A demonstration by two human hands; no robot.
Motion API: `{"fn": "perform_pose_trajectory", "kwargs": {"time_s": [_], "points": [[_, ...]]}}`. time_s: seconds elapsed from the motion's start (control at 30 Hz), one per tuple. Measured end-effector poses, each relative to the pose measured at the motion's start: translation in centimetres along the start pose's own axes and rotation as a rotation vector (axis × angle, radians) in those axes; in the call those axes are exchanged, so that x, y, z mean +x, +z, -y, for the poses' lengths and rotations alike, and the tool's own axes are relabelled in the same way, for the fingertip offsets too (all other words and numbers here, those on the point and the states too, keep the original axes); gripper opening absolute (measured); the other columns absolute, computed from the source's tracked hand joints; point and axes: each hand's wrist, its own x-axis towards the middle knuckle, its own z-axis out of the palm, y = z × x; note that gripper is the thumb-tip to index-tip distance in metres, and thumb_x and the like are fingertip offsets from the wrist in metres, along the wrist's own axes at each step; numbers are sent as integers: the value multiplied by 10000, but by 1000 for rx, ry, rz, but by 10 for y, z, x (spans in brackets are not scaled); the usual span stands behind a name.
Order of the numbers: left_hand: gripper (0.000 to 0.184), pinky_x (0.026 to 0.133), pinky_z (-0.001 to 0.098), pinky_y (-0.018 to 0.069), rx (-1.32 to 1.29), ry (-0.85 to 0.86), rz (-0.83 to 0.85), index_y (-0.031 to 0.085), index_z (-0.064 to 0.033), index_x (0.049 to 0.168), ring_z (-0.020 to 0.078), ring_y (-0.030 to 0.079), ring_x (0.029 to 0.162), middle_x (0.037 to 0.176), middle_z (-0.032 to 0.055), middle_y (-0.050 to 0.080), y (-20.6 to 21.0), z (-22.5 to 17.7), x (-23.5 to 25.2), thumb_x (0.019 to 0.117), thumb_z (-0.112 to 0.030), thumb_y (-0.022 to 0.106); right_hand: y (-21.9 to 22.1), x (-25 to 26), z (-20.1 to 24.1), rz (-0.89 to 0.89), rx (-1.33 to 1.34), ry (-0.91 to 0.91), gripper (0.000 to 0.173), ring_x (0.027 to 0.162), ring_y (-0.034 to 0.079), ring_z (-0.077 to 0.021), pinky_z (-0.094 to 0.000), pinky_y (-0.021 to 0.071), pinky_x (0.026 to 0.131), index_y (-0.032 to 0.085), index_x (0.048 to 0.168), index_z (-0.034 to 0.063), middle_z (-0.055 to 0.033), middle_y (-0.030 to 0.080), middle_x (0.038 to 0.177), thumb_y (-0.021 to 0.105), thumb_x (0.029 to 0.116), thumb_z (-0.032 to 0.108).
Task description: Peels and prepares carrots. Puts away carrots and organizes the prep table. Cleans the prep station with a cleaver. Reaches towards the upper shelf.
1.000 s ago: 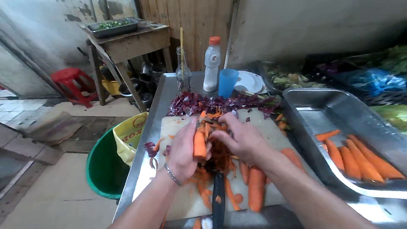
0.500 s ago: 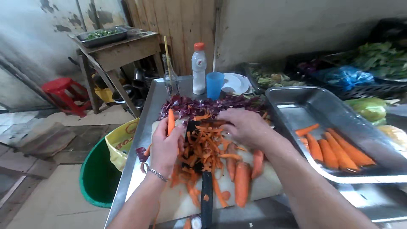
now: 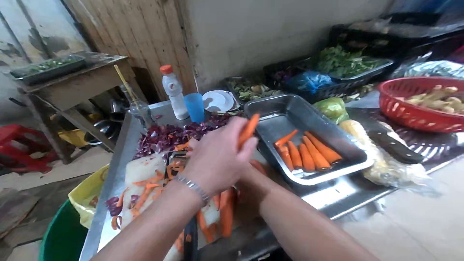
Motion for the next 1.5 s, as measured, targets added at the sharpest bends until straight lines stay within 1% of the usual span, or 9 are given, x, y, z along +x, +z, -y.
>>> {"fn": "perform_pose_trajectory", "kwargs": {"time_s": [0.1, 0.17, 0.27, 0.33, 0.47, 0.7, 1.07, 1.33, 1.5], "points": [[313, 812, 510, 558, 103, 61, 293, 647, -158, 1296, 256, 685, 949, 1053, 84, 702, 15, -36, 47, 1045, -333, 585, -1, 17, 9, 245, -162, 173, 333, 754, 725, -239, -442, 596, 627, 659, 1203, 124, -91, 737, 871, 575, 1025, 393], [335, 876, 537, 547, 144, 110, 382, 642, -122, 1306, 292, 677, 1047, 1123, 119, 696, 35, -47, 70, 1040, -321, 596, -71, 83, 72, 868, -133, 653, 441, 1272, 604, -347, -562, 459, 1063, 401, 1535, 182, -159, 624, 1370, 445, 1115, 306], [357, 933, 528, 544, 160, 175, 414, 640, -72, 1292, 307, 667, 1104, 1168, 159, 684, 61, -52, 93, 1018, -301, 631, -45, 43, 32, 332, -282, 125, 298, 600, 679, -296, -469, 528, 461, 612, 1183, 74, -130, 681, 755, 514, 1054, 324], [445, 995, 511, 511, 65, 190, 450, 607, -33, 1347, 309, 654, 1142, 1224, 182, 673, 61, -55, 101, 1022, -335, 641, -54, 84, 57, 877, -199, 623, 421, 1210, 642, -359, -548, 493, 1015, 437, 1501, 121, -196, 657, 1297, 473, 1102, 252], [434, 996, 444, 518, -29, 269, 316, 595, -46, 1373, 241, 662, 1112, 1228, 147, 673, 31, -50, 92, 1046, -331, 599, 8, 37, -6, 451, -31, 325, 305, 994, 704, -334, -501, 559, 906, 687, 1118, -32, -221, 708, 1056, 715, 943, 216], [162, 699, 212, 576, -36, 445, 45, 717, -122, 1025, 1, 652, 784, 912, -53, 701, -23, 35, -10, 957, -128, 570, -67, 47, 8, 409, 103, 309, 293, 908, 706, -322, -563, 570, 744, 707, 1148, 78, -152, 721, 967, 723, 899, 234], [332, 1110, 624, 382, 597, 538, 391, 693, -239, 1229, 297, 498, 1388, 1403, 22, 609, 41, 107, -30, 933, -90, 670, -118, 80, 27, 777, 21, 770, 514, 760, 686, -311, -512, 577, 681, 531, 1383, 96, -199, 672, 1024, 575, 1039, 475], [302, 984, 442, 561, -9, 113, 6, 623, -116, 1309, 211, 598, 1258, 1533, 93, 453, 5, 111, -55, 1048, -259, 571, -121, 84, 21, 617, 113, 725, 434, 753, 688, -274, -484, 574, 660, 530, 1384, 110, -157, 699, 1019, 526, 1075, 414], [418, 637, 373, 591, -214, -60, -165, 515, -112, 1365, 142, 677, 742, 899, 44, 675, 10, 131, -68, 1073, -355, 342, -124, 86, 32, 564, 293, 565, 398, 676, 641, -196, -400, 567, 600, 526, 1407, 181, -97, 667, 1017, 574, 1060, 370]]}}
